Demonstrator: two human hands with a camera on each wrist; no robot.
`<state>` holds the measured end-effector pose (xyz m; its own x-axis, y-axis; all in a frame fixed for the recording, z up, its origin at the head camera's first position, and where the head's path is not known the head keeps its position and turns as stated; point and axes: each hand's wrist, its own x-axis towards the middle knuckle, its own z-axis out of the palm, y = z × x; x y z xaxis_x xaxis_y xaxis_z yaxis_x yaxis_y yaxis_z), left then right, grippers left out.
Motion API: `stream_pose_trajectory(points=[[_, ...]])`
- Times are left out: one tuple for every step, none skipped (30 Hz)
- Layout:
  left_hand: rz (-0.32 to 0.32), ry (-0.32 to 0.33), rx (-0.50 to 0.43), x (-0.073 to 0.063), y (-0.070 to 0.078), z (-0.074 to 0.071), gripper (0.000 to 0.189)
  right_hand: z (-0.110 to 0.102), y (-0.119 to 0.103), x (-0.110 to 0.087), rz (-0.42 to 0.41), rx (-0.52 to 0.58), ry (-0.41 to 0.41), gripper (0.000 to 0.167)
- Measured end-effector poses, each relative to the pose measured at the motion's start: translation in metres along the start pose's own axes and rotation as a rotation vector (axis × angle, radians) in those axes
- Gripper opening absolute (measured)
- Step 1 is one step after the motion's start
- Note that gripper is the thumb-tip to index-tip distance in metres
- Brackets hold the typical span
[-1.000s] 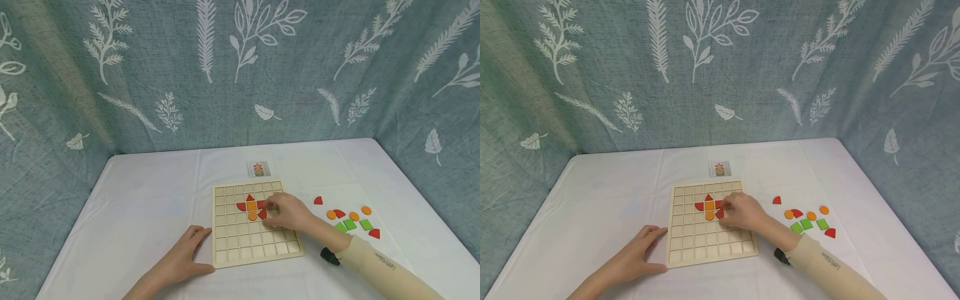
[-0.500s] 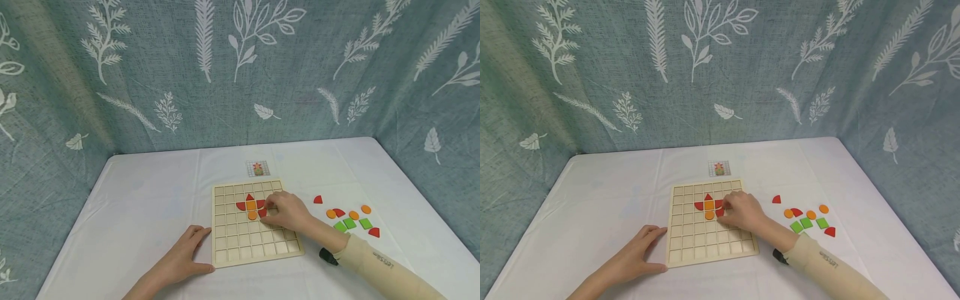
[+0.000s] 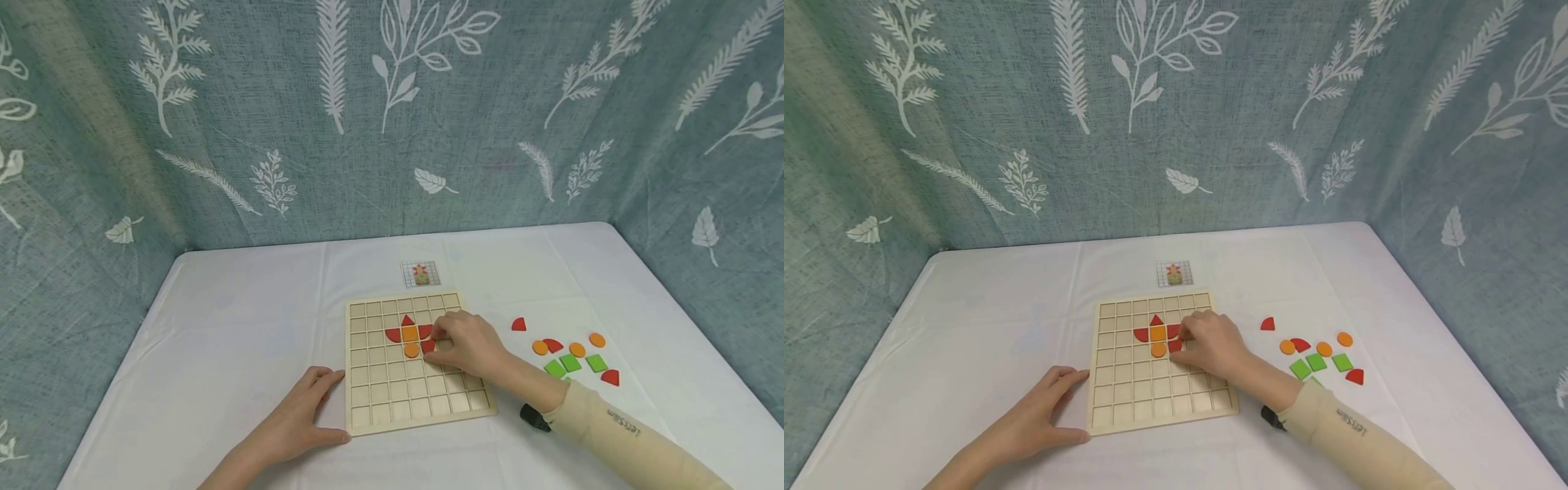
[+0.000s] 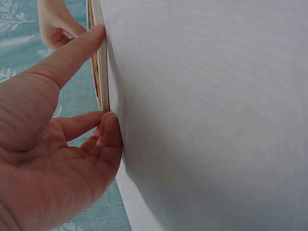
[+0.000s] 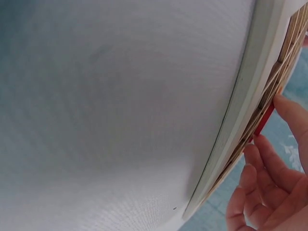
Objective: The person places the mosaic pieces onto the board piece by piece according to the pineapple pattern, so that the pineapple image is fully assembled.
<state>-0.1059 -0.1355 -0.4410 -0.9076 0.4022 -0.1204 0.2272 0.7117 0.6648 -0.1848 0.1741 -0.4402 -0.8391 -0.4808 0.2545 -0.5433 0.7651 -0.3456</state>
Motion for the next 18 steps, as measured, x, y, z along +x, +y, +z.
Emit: stream_pose_trajectory(points=[[0.003, 0.002, 0.003, 0.0002, -0.0004, 0.0000, 0.093, 0.0001, 0.0001, 0.0000, -0.004, -0.002, 0.003, 0.031], [0.009, 0.003, 0.005, 0.0003, -0.0007, -0.0001, 0.093, 0.0002, 0.0003, 0.0000, -0.007, -0.004, 0.005, 0.031], [0.011, 0.004, 0.005, 0.0000, -0.0008, -0.0003, 0.093, 0.0006, 0.0005, 0.0000, -0.011, -0.007, 0.008, 0.031], [0.019, 0.008, 0.010, -0.0003, -0.0011, -0.0004, 0.092, 0.0009, 0.0006, 0.0000, -0.013, -0.011, 0.009, 0.031], [0.023, 0.009, 0.012, -0.0004, -0.0014, -0.0004, 0.092, 0.0010, 0.0005, 0.0000, -0.014, -0.013, 0.009, 0.031], [0.025, 0.009, 0.010, -0.0006, -0.0017, -0.0003, 0.092, 0.0011, 0.0004, 0.0000, -0.015, -0.015, 0.009, 0.031], [0.028, 0.010, 0.009, -0.0007, -0.0020, -0.0004, 0.092, 0.0012, 0.0003, 0.0000, -0.014, -0.016, 0.009, 0.031], [0.028, 0.008, 0.005, -0.0010, -0.0017, -0.0005, 0.092, 0.0013, 0.0003, -0.0001, -0.013, -0.016, 0.007, 0.031], [0.026, 0.006, 0.002, -0.0013, -0.0016, -0.0007, 0.092, 0.0012, 0.0000, -0.0001, -0.008, -0.014, 0.004, 0.031], [0.028, 0.004, 0.000, -0.0014, -0.0016, -0.0010, 0.092, 0.0009, -0.0004, 0.0000, 0.000, -0.010, -0.001, 0.031], [0.024, -0.001, -0.005, -0.0014, -0.0016, -0.0012, 0.092, 0.0007, -0.0007, 0.0000, 0.004, -0.006, -0.004, 0.030], [0.023, -0.004, -0.007, -0.0018, -0.0014, -0.0016, 0.093, 0.0007, -0.0007, 0.0001, 0.009, -0.004, -0.007, 0.030], [0.026, -0.004, -0.008, -0.0020, -0.0014, -0.0020, 0.093, 0.0006, -0.0008, 0.0001, 0.016, -0.001, -0.010, 0.030], [0.027, -0.006, -0.009, -0.0023, -0.0013, -0.0024, 0.093, 0.0003, -0.0009, 0.0002, 0.021, 0.002, -0.013, 0.030], [0.031, -0.007, -0.010, -0.0024, -0.0016, -0.0027, 0.093, 0.0002, -0.0011, 0.0003, 0.026, 0.006, -0.016, 0.030], [0.035, -0.008, -0.010, -0.0025, -0.0018, -0.0028, 0.092, 0.0001, -0.0011, 0.0003, 0.028, 0.008, -0.018, 0.030], [0.037, -0.007, -0.011, -0.0026, -0.0019, -0.0030, 0.092, 0.0000, -0.0014, 0.0004, 0.032, 0.009, -0.021, 0.030], [0.042, -0.006, -0.011, -0.0027, -0.0020, -0.0033, 0.092, -0.0004, -0.0018, 0.0005, 0.038, 0.011, -0.023, 0.030]])
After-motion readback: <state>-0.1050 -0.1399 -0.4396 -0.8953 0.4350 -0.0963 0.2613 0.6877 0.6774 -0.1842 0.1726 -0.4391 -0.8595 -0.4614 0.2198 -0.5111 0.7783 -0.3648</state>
